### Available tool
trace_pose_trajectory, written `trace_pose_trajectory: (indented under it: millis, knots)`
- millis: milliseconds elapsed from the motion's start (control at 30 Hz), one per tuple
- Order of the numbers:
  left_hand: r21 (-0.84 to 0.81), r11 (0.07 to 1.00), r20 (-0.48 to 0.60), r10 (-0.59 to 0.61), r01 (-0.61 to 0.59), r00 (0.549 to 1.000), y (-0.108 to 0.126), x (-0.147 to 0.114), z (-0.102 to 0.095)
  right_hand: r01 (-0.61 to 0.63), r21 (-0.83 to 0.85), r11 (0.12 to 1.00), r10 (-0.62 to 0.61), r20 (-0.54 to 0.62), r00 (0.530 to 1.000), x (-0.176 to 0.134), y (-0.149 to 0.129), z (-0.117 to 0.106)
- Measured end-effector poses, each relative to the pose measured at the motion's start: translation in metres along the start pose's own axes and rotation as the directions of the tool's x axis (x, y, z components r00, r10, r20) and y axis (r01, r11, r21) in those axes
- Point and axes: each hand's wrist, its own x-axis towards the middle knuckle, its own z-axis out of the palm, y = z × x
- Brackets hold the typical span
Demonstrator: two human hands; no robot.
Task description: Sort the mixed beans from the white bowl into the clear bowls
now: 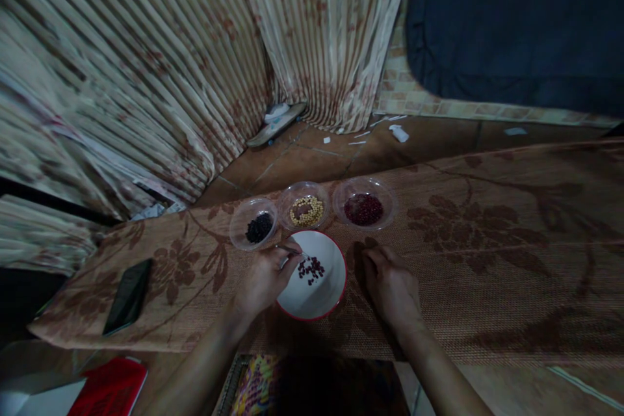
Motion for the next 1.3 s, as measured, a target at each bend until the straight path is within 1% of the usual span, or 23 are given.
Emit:
trace_pose_trajectory:
  millis: [467,633,767,933,1033,1300]
  knots:
    - [0.01,1.0,0.023,0.014,-0.014,1.0,-0.0012,0.0013,-0.002,-0.01,0.014,1.0,0.01,-0.001,1.0,0.0001,-0.0003,-0.0006]
    - [0.024,1.0,0.051,0.01,-0.011,0.999,-0.001,0.0019,-0.0015,0.0,0.015,1.0,0.0,0.009,1.0,0.0004,-0.0015,-0.0018]
    - [0.001,0.999,0.052,0.038,-0.038,0.998,-0.0024,0.0029,-0.0022,-0.015,0.0,1.0,0.015,0.003,1.0,0.0,-0.0013,-0.0011]
    - [0.009,0.999,0.085,0.038,-0.039,0.996,-0.0039,0.0033,-0.0045,-0.022,-0.002,1.0,0.022,0.003,1.0,-0.001,0.0003,0.0011]
    - [0.018,0.999,0.08,0.035,-0.037,0.996,-0.0051,0.0036,-0.0042,-0.021,0.005,1.0,0.021,0.004,1.0,-0.001,0.0007,0.0016]
    - [-0.01,0.997,0.058,0.078,-0.078,0.995,-0.0073,0.0044,-0.0023,-0.021,0.009,1.0,0.021,0.01,1.0,-0.0004,-0.0009,-0.0005]
